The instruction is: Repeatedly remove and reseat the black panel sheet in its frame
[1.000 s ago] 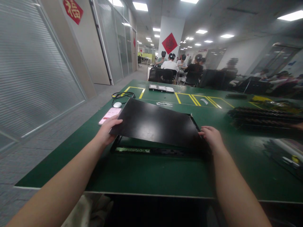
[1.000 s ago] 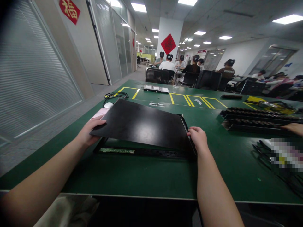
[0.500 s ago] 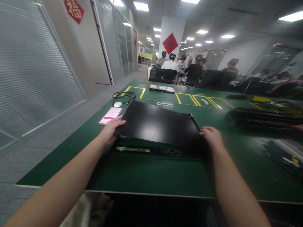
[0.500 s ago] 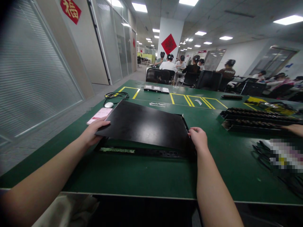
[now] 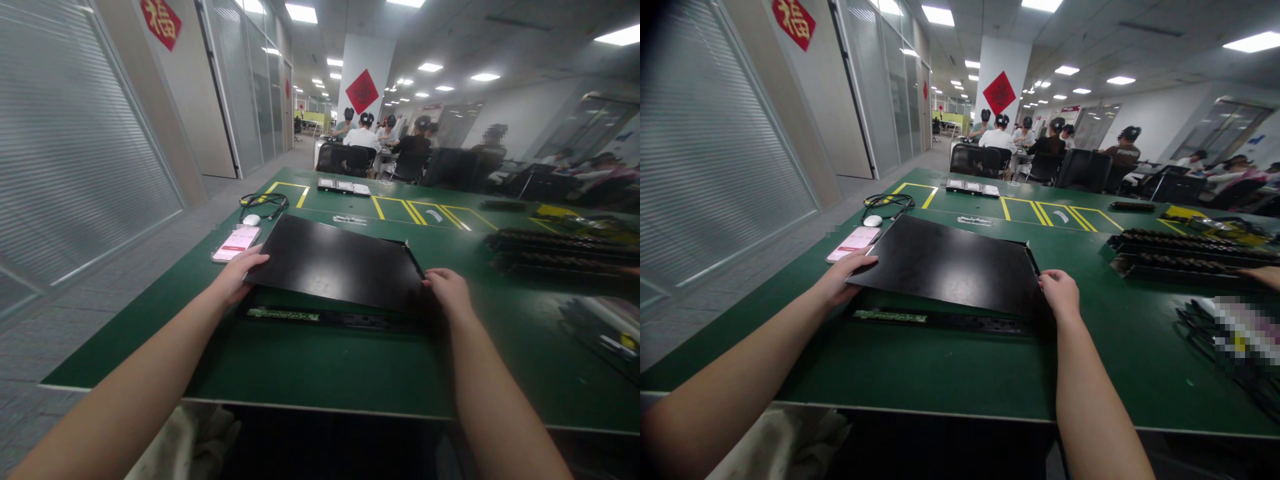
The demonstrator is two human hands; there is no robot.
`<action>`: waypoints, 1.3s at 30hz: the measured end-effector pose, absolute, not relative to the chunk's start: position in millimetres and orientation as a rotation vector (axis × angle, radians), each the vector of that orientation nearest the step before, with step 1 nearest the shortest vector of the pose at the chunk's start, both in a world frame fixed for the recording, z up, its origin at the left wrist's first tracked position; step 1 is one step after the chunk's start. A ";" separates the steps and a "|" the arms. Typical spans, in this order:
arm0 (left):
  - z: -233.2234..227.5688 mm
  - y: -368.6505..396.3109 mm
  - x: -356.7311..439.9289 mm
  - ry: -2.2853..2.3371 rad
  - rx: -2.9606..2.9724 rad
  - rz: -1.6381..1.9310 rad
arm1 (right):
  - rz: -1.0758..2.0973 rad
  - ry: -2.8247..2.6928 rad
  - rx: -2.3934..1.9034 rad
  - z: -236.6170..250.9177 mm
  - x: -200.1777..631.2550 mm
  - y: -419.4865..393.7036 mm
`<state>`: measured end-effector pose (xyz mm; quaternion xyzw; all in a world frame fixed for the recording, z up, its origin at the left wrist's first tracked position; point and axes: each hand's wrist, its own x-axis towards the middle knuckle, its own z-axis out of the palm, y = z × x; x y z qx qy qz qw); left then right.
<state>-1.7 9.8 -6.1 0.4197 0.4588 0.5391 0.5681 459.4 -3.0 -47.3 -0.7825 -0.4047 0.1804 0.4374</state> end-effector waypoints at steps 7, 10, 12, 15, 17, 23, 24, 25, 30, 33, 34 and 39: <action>-5.6 8.2 0.1 1.084 1.003 1.228 | 0.372 -1.048 -2.009 -45.1 458.9 -3.0; -6.6 9.1 -0.6 1.076 0.990 1.215 | 0.318 -1.101 -2.071 -40.6 455.6 -4.6; -7.5 9.8 -1.2 1.078 0.976 1.207 | 0.285 -1.134 -2.120 -36.8 452.6 -6.2; -9.0 10.7 -1.9 1.066 0.968 1.207 | 0.256 -1.178 -2.164 -31.6 448.6 -8.7; -9.5 11.0 -2.0 1.046 0.968 1.211 | 0.245 -1.198 -2.184 -29.5 446.9 -9.7; -8.5 10.7 -0.6 1.024 0.930 1.244 | 0.239 -1.219 -2.208 -29.5 446.5 -9.7; -8.3 10.6 -0.4 1.026 0.928 1.246 | 0.234 -1.227 -2.210 -29.8 446.7 -9.7; -8.3 10.6 -0.3 1.028 0.927 1.245 | 0.226 -1.232 -2.214 -30.1 446.8 -9.6; -9.9 11.5 -0.8 1.014 0.930 1.248 | 0.202 -1.244 -2.232 -29.4 446.0 -10.3; -10.9 12.5 -1.5 1.013 0.927 1.243 | 0.192 -1.255 -2.239 -28.0 444.8 -10.9; -11.0 12.7 -1.7 1.014 0.925 1.239 | 0.189 -1.260 -2.239 -27.7 444.5 -11.0; -9.9 12.8 -1.2 1.030 0.911 1.245 | 0.187 -1.278 -2.241 -29.0 445.0 -10.7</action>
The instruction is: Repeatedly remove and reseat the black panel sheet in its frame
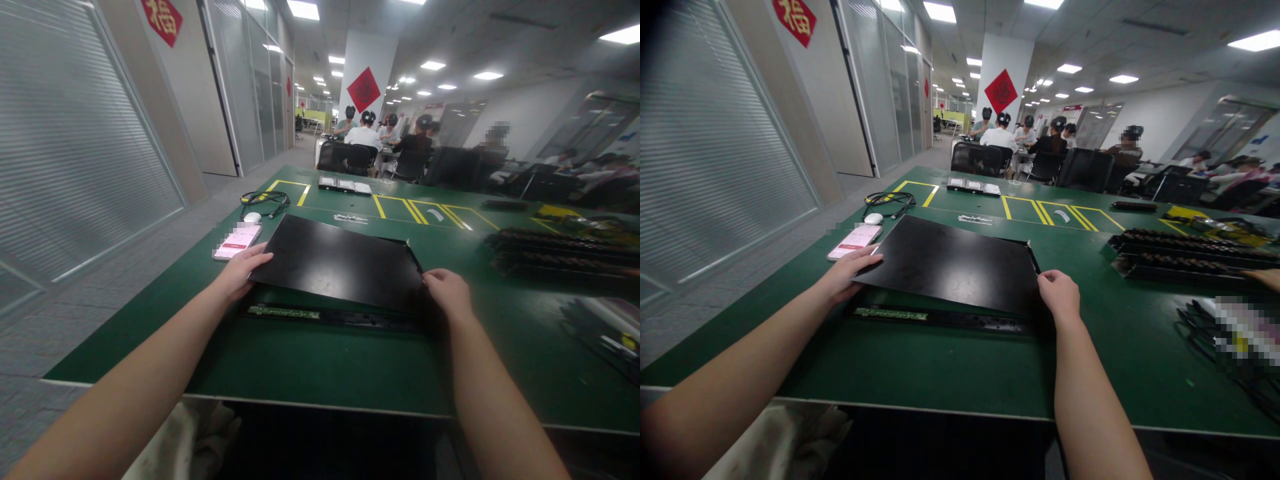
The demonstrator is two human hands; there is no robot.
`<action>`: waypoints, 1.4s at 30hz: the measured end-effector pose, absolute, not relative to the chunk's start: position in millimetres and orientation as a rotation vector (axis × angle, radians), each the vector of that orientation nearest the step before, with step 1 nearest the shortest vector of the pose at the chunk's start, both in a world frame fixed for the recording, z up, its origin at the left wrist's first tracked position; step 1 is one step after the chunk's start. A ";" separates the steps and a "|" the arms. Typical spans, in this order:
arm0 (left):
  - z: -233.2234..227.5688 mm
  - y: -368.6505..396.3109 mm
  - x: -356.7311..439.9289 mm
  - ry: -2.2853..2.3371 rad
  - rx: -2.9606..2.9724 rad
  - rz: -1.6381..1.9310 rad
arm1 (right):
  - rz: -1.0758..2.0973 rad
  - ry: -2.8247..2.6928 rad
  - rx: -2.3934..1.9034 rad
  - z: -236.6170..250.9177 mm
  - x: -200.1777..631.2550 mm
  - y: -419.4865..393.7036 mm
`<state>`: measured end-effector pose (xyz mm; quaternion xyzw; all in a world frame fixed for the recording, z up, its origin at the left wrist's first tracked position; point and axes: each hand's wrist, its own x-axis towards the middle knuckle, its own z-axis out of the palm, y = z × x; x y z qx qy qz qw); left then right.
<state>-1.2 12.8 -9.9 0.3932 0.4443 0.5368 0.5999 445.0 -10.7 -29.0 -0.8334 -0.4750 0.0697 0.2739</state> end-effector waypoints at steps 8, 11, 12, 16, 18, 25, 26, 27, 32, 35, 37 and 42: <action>-8.1 12.1 1.7 1.049 0.891 1.243 | 0.176 -1.306 -2.269 -28.7 444.3 -11.1; -8.9 12.9 1.2 1.040 0.882 1.235 | 0.178 -1.310 -2.280 -26.7 442.6 -11.7; -9.4 13.0 0.9 1.041 0.885 1.231 | 0.180 -1.310 -2.285 -26.2 442.1 -11.9; -11.7 13.5 -0.5 1.049 0.902 1.226 | 0.160 -1.320 -2.283 -25.2 440.9 -12.6; -13.0 13.8 -1.1 1.050 0.909 1.228 | 0.140 -1.332 -2.276 -25.5 441.2 -12.8; -15.6 15.6 -3.0 1.075 0.937 1.238 | 0.116 -1.342 -2.245 -26.8 442.1 -13.0; -15.4 15.6 -3.1 1.073 0.935 1.236 | 0.114 -1.347 -2.246 -26.6 441.7 -13.3; -15.1 15.5 -3.0 1.067 0.932 1.234 | 0.113 -1.356 -2.250 -26.2 441.2 -13.5; -13.0 14.8 -1.8 1.040 0.908 1.251 | 0.113 -1.406 -2.273 -24.5 439.4 -14.4; -12.4 15.3 -1.4 1.044 0.900 1.255 | 0.122 -1.415 -2.285 -24.4 439.6 -14.3; -12.3 15.6 -1.3 1.038 0.905 1.251 | 0.120 -1.420 -2.287 -24.2 439.8 -14.3; -12.8 15.7 -1.5 1.030 0.911 1.261 | 0.122 -1.422 -2.280 -23.8 439.3 -14.4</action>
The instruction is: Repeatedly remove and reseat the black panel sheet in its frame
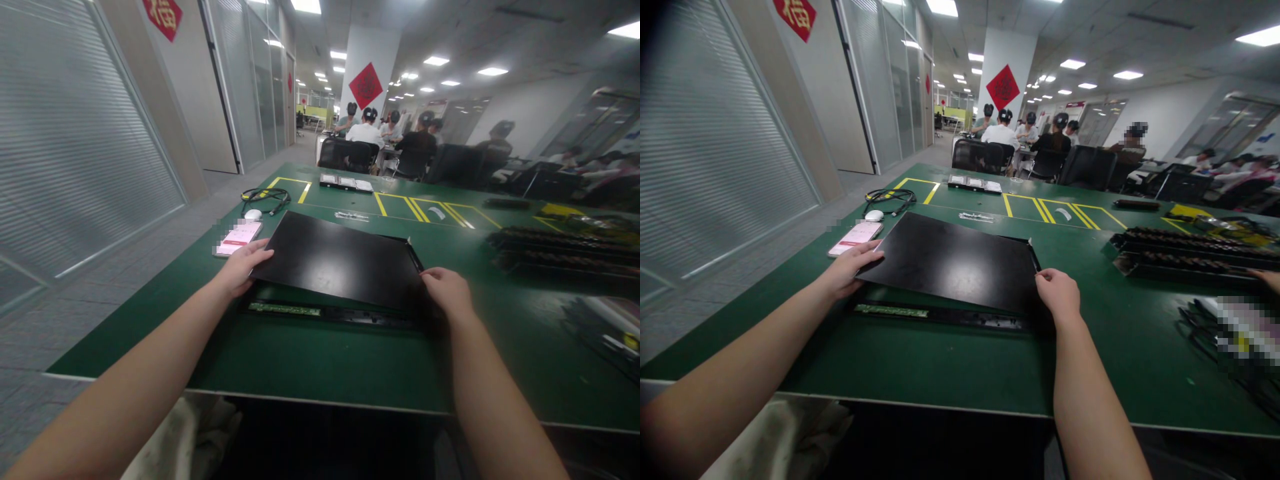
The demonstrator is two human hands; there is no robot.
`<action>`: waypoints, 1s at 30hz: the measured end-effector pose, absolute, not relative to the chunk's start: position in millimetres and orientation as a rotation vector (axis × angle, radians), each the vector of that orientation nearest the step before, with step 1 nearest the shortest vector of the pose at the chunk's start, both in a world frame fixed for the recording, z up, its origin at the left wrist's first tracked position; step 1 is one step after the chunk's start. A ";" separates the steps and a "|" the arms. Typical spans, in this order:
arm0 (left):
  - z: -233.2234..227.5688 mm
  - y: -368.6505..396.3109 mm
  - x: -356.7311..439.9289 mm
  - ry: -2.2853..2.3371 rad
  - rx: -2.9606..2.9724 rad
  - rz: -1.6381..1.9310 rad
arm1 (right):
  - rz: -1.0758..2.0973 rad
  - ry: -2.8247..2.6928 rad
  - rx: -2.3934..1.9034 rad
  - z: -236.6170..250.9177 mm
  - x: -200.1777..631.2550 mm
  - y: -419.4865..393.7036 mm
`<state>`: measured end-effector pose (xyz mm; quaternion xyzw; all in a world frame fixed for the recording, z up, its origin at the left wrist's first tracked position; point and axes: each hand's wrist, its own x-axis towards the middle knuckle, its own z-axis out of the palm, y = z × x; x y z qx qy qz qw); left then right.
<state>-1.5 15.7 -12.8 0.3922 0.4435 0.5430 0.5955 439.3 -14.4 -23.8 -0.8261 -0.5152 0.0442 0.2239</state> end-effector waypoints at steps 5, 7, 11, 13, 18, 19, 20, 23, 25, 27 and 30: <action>-15.2 16.2 -2.6 1.037 0.916 1.270 | 0.095 -1.434 -2.264 -26.0 439.9 -13.8; -16.0 16.5 -3.1 1.050 0.920 1.274 | 0.083 -1.429 -2.254 -26.9 440.4 -13.4; -15.8 15.7 -3.4 1.069 0.932 1.282 | 0.087 -1.415 -2.249 -27.2 441.1 -12.9; -14.7 14.8 -3.3 1.076 0.939 1.291 | 0.098 -1.402 -2.255 -27.3 441.5 -12.7; -14.1 14.6 -6.7 1.103 1.018 1.301 | 0.113 -1.375 -2.244 -29.0 443.2 -12.3; -15.0 15.4 -8.5 1.124 1.042 1.292 | 0.114 -1.370 -2.240 -29.3 443.5 -12.2; -16.3 16.5 -10.6 1.155 1.067 1.284 | 0.116 -1.364 -2.242 -29.5 443.6 -12.1; -20.8 20.7 -17.8 1.285 1.156 1.275 | 0.125 -1.352 -2.251 -29.3 443.6 -11.9; -22.8 22.8 -21.5 1.355 1.227 1.268 | 0.130 -1.349 -2.258 -28.6 443.5 -11.7; -23.1 23.5 -23.1 1.401 1.304 1.253 | 0.131 -1.348 -2.266 -27.6 443.5 -11.7; -21.4 22.5 -21.8 1.469 1.396 1.234 | 0.153 -1.343 -2.272 -26.1 443.6 -12.0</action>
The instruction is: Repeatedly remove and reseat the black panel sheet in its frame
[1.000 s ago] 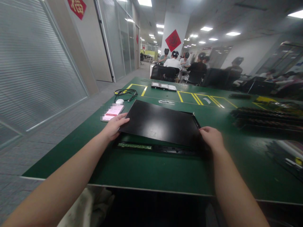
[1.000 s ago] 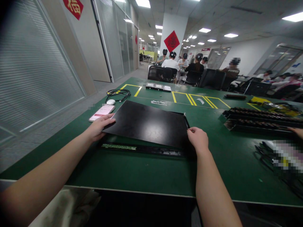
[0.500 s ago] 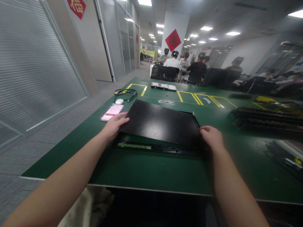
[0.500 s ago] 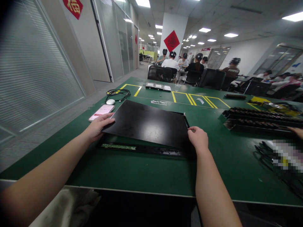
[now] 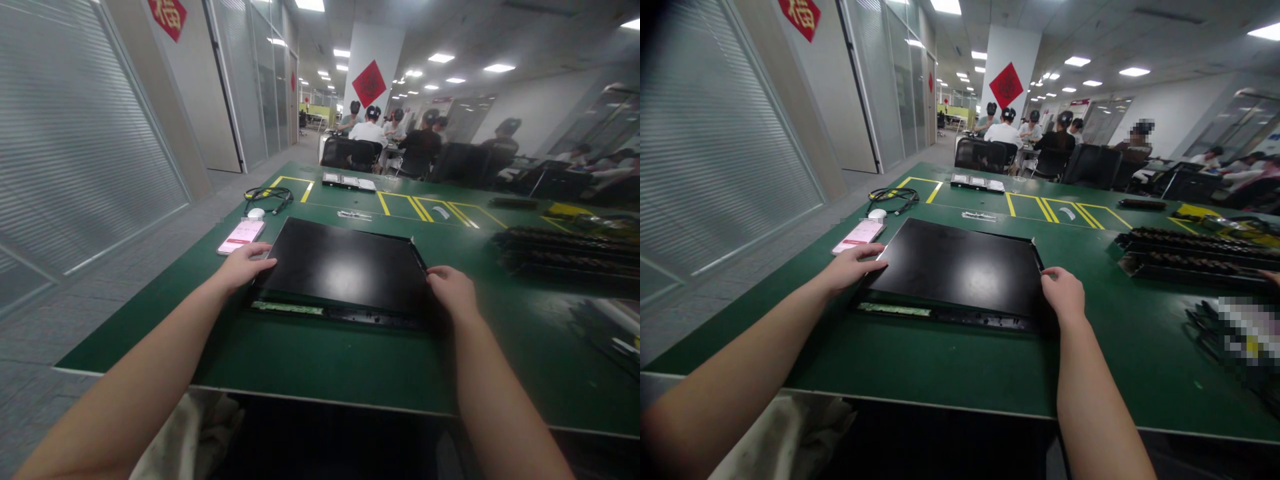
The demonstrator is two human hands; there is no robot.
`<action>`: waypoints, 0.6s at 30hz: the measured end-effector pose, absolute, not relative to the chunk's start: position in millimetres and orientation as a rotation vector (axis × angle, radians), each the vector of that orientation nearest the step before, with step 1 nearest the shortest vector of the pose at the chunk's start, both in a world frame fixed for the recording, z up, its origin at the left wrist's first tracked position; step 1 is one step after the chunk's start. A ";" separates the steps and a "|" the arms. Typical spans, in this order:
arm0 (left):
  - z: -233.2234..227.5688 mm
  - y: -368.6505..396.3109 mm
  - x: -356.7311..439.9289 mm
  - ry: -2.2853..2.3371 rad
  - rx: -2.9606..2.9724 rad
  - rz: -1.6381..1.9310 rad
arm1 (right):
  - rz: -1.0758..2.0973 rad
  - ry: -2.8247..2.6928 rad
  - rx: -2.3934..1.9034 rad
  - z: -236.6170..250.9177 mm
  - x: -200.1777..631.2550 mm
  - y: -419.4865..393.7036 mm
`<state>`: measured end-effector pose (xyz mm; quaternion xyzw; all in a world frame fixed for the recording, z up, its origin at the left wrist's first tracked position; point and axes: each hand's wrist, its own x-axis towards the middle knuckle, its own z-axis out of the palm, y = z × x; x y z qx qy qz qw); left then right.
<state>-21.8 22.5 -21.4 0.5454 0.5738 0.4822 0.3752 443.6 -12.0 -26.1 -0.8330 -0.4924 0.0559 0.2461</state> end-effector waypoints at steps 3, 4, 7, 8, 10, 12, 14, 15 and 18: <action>-21.0 22.0 -20.5 1.520 1.445 1.188 | 0.175 -1.335 -2.273 -25.3 443.3 -12.7; -21.7 22.4 -20.6 1.527 1.463 1.169 | 0.177 -1.334 -2.272 -25.3 443.2 -12.9; -25.2 24.7 -22.8 1.533 1.517 1.134 | 0.174 -1.339 -2.263 -25.6 442.8 -13.0; -26.6 25.6 -23.7 1.535 1.530 1.126 | 0.175 -1.339 -2.263 -25.8 442.8 -12.9; -29.0 27.3 -25.3 1.546 1.543 1.113 | 0.170 -1.335 -2.267 -26.0 443.0 -12.5; -30.7 28.6 -26.4 1.564 1.558 1.099 | 0.157 -1.339 -2.269 -26.3 443.6 -12.0; -32.1 29.5 -27.4 1.581 1.595 1.075 | 0.151 -1.347 -2.260 -27.0 444.6 -11.4; -32.6 30.0 -28.1 1.589 1.625 1.057 | 0.153 -1.349 -2.253 -27.6 445.3 -11.0; -34.4 31.7 -30.4 1.625 1.758 0.948 | 0.159 -1.341 -2.235 -30.2 447.1 -9.8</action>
